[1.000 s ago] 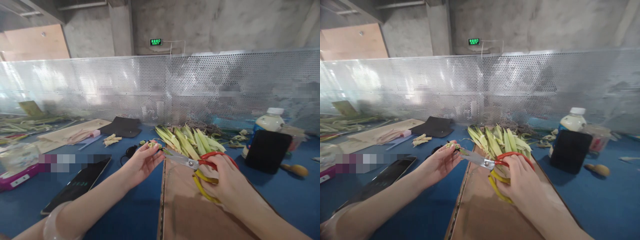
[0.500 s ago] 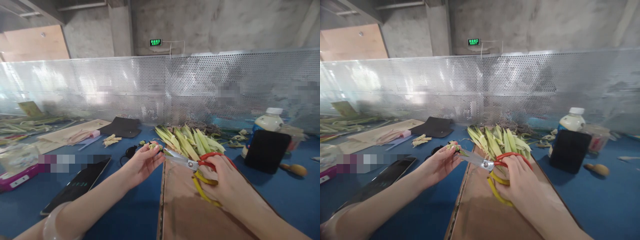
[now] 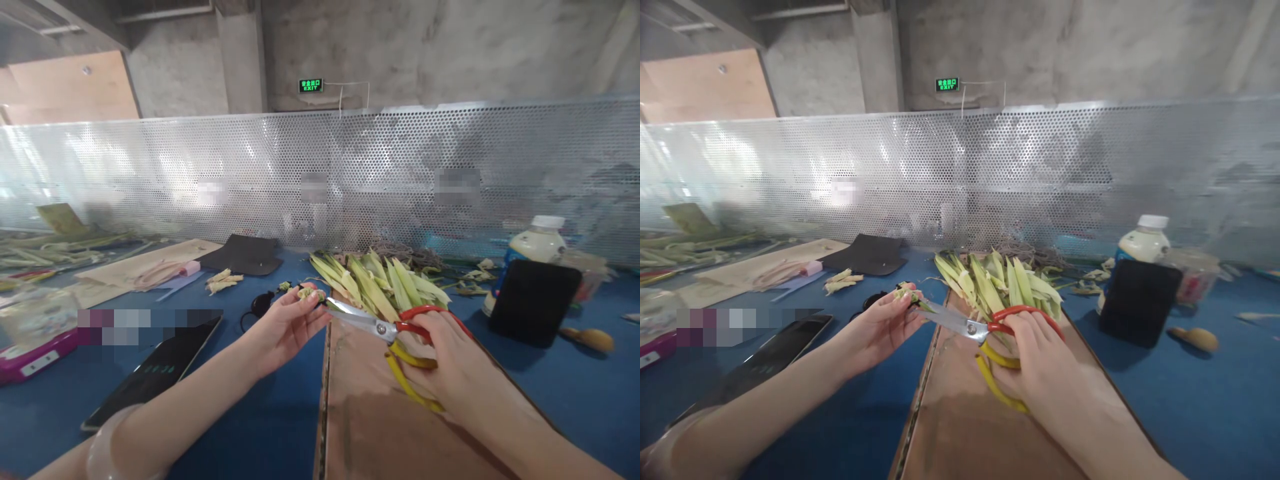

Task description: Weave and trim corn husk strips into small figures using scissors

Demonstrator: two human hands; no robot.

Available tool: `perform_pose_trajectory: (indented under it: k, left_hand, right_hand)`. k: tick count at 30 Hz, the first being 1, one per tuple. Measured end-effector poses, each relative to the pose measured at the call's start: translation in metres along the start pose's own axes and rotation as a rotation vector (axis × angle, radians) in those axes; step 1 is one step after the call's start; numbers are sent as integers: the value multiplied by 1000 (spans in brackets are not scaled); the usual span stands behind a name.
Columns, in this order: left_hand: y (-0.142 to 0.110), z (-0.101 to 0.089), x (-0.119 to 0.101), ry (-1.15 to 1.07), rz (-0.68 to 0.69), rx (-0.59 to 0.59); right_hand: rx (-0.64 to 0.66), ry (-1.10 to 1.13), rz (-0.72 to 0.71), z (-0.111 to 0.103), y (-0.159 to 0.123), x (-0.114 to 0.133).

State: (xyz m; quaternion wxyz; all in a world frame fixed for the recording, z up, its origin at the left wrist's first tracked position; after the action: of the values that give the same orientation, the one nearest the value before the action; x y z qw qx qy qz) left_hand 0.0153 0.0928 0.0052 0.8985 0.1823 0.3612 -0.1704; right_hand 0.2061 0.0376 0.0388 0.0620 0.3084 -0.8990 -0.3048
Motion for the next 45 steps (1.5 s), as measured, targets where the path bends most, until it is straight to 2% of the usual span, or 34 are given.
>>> perform_pose_trajectory:
  k: [5, 9, 17, 23, 28, 31, 38, 42, 45]
  left_hand:
    - [0, 3, 2, 16, -17, 54]
    - [0, 5, 4, 33, -31, 91]
    - [0, 0, 4, 39, -47, 48]
    - [-1, 2, 5, 61, -47, 48]
    - [1, 6, 6, 64, -52, 97]
    - [0, 5, 6, 63, -56, 73]
    - [1, 6, 8, 56, -58, 93]
    - [1, 4, 7, 44, -45, 85]
    - [-1, 3, 5, 28, -32, 47]
  right_hand:
    - [-18, 3, 30, -3, 2, 0]
    - [-49, 5, 1, -7, 4, 6]
    - [25, 37, 44, -1, 2, 1]
    - [-26, 7, 10, -7, 4, 7]
    - [-51, 5, -21, -11, 5, 13]
    - [-54, 6, -33, -11, 3, 11]
    - [34, 64, 63, -1, 5, 0]
    - [-75, 115, 208, -3, -2, -16]
    - [-96, 112, 240, 0, -6, -22]
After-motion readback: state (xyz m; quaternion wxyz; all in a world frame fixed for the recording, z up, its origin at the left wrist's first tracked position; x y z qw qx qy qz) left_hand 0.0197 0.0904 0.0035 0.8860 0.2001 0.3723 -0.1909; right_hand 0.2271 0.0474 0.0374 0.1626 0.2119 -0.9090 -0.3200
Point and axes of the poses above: each hand's wrist, its own y-axis towards the middle knuckle, its own z-axis out of the palm, x = y × z, the point moved 9 cm from there along y, towards the middle knuckle, and after that the axes turned 15 degrees about x, right-handed, at the moved point
